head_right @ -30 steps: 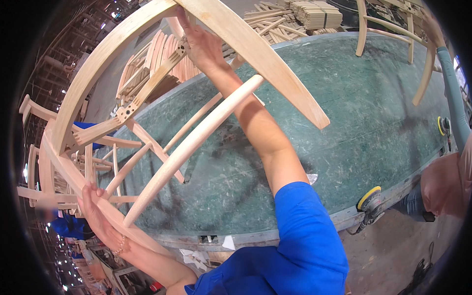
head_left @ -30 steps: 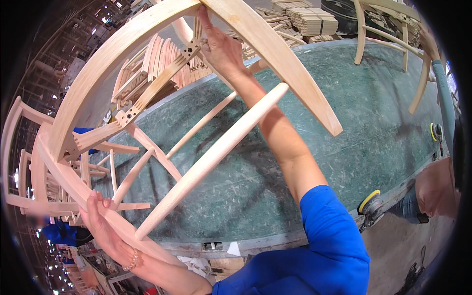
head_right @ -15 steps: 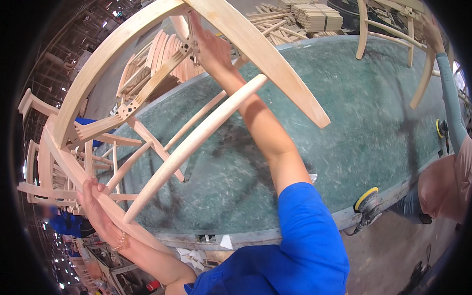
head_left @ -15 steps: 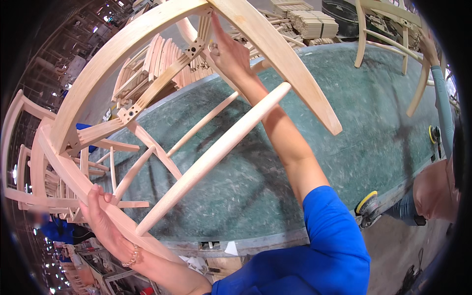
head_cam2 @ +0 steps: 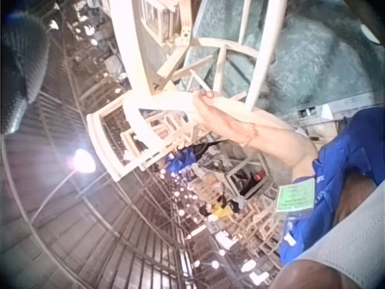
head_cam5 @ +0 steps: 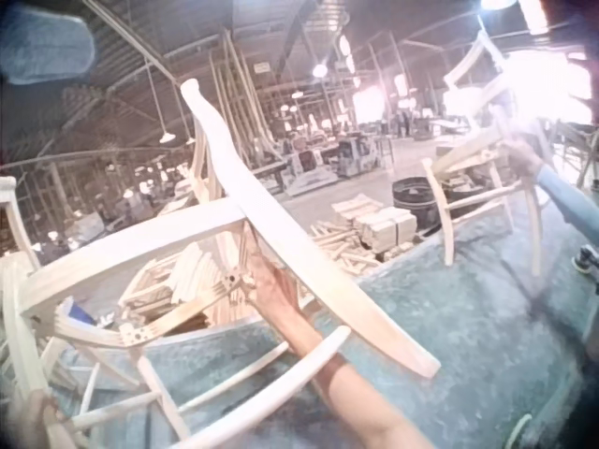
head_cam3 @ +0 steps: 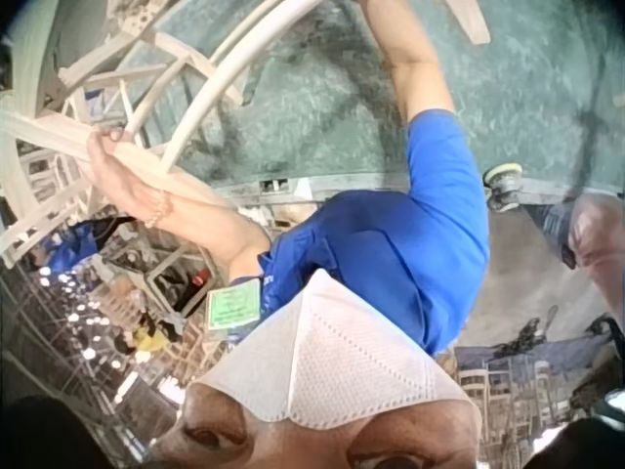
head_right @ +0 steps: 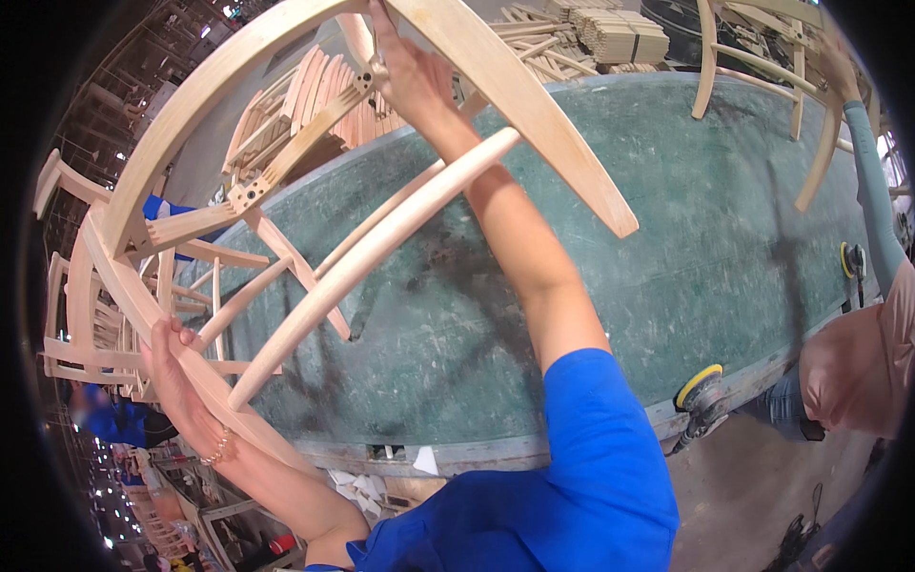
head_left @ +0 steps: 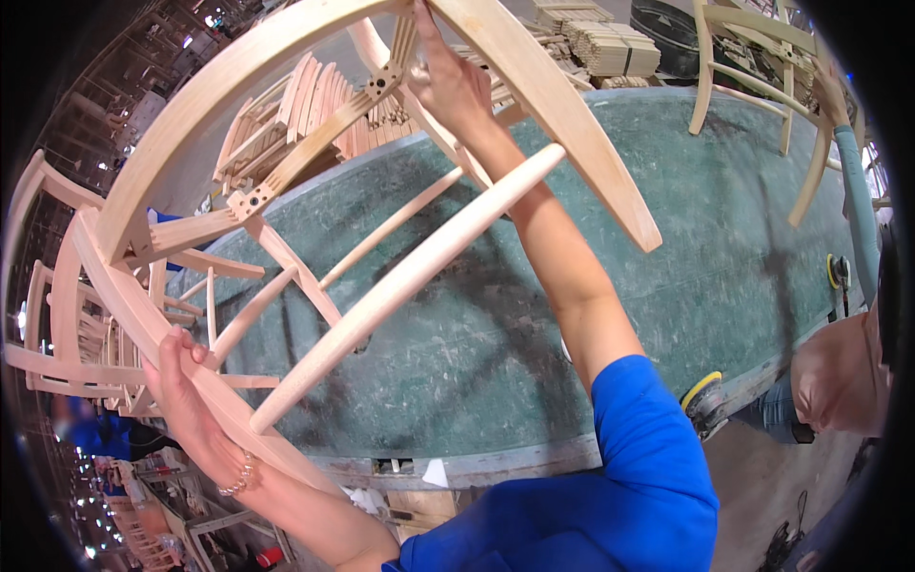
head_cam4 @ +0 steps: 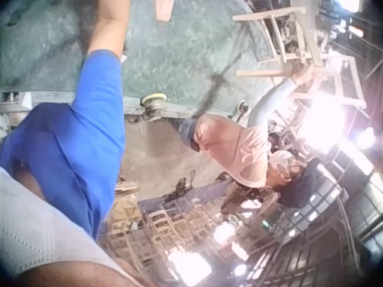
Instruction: The person sands unfinished wooden chair frames using an orbital sander and a sanding block. They repeatedly reposition the chairs on a green workbench, sanding legs, rails, and backrests, then flip the chairs to access different surfaces.
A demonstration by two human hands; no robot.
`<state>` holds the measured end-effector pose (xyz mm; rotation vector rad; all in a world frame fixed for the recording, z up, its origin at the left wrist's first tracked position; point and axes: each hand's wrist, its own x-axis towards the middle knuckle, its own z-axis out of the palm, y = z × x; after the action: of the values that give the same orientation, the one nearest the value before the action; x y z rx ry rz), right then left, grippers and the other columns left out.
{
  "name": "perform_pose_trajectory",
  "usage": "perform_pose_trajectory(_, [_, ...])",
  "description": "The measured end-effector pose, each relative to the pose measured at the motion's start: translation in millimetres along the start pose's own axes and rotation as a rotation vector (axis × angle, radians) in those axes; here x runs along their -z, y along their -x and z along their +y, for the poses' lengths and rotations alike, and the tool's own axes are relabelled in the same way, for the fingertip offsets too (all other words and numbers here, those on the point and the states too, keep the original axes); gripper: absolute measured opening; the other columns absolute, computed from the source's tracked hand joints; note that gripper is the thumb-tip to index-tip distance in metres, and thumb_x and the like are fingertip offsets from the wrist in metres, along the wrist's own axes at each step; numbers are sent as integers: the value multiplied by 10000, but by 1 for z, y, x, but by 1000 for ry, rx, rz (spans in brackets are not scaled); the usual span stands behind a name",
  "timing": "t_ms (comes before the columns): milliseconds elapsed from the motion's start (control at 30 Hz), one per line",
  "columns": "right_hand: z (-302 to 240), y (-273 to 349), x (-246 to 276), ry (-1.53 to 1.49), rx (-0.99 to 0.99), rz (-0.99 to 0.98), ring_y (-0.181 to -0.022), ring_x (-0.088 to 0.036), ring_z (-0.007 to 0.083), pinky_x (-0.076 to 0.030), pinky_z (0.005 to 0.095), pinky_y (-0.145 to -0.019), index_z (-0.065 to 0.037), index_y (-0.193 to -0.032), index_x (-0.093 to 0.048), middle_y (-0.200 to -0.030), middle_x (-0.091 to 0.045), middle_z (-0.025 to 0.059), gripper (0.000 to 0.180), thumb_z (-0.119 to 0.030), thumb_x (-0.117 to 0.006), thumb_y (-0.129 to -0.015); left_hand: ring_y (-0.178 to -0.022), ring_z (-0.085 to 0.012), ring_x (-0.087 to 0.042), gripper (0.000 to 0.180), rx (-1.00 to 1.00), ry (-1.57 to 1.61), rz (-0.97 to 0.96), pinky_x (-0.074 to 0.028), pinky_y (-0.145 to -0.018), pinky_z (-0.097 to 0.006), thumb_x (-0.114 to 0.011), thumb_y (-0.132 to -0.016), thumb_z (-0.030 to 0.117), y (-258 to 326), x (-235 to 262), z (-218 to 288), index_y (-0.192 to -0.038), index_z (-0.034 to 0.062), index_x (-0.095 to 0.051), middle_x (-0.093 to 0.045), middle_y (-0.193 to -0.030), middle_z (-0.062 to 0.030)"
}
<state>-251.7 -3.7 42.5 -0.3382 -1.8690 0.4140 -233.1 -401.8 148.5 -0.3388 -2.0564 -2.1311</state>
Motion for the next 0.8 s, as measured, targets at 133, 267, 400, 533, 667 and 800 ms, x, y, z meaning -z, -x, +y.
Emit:
perform_pose_trajectory(133, [40,-2,-4,-180,-76,8,-752,-658,250,-521,373,-627,-209,-1526,-50,-918,-657,129,1001,-163,-701,-767,-653,-93,-457,259,-3,60,-95,-401,-601,-208,-644,-864,113,-9,-13,0,-1052,33,-484,-489,-799,-30])
perform_pose_trajectory(267, [2,67,14,-461,-271,-387,-948,-628,253,-502,356,-816,-42,-1477,-214,-1154,-592,187,872,-279,-707,-797,-659,-90,-466,236,-16,-8,-78,-404,-593,-210,-628,-872,111,-19,13,-10,-1043,39,-482,-499,-805,-28])
perform_pose_trajectory(400, [-6,196,27,-816,-666,-808,-1148,-566,265,-421,354,-1007,-19,-1399,-413,-1211,-605,210,749,-348,-723,-801,-653,-80,-480,208,9,-18,-97,-404,-578,-206,-629,-880,134,-31,12,-18,-1014,49,-495,-509,-784,-17])
perform_pose_trajectory(533, [-32,331,68,-587,-779,-1337,-1099,-599,326,-472,400,-913,-90,-1384,-464,-1176,-626,200,730,-495,-647,-805,-636,-60,-505,163,22,-74,-150,-395,-536,-202,-642,-883,181,-43,20,-16,-932,51,-558,-547,-742,-6])
perform_pose_trajectory(667, [-51,390,109,-121,-487,-1571,-916,-659,375,-515,442,-799,-134,-1447,-361,-970,-696,159,757,-472,-588,-809,-713,-91,-513,143,58,70,-240,-421,-675,-209,-667,-874,121,-50,22,-21,-924,10,-592,-546,-782,-30])
perform_pose_trajectory(800, [-79,412,133,233,-284,-1568,-695,-673,376,-535,451,-655,-59,-1474,-265,-694,-680,152,813,-357,-597,-794,-728,-87,-519,154,90,149,-195,-427,-684,-213,-664,-877,125,-44,23,-22,-929,3,-587,-544,-792,-37])
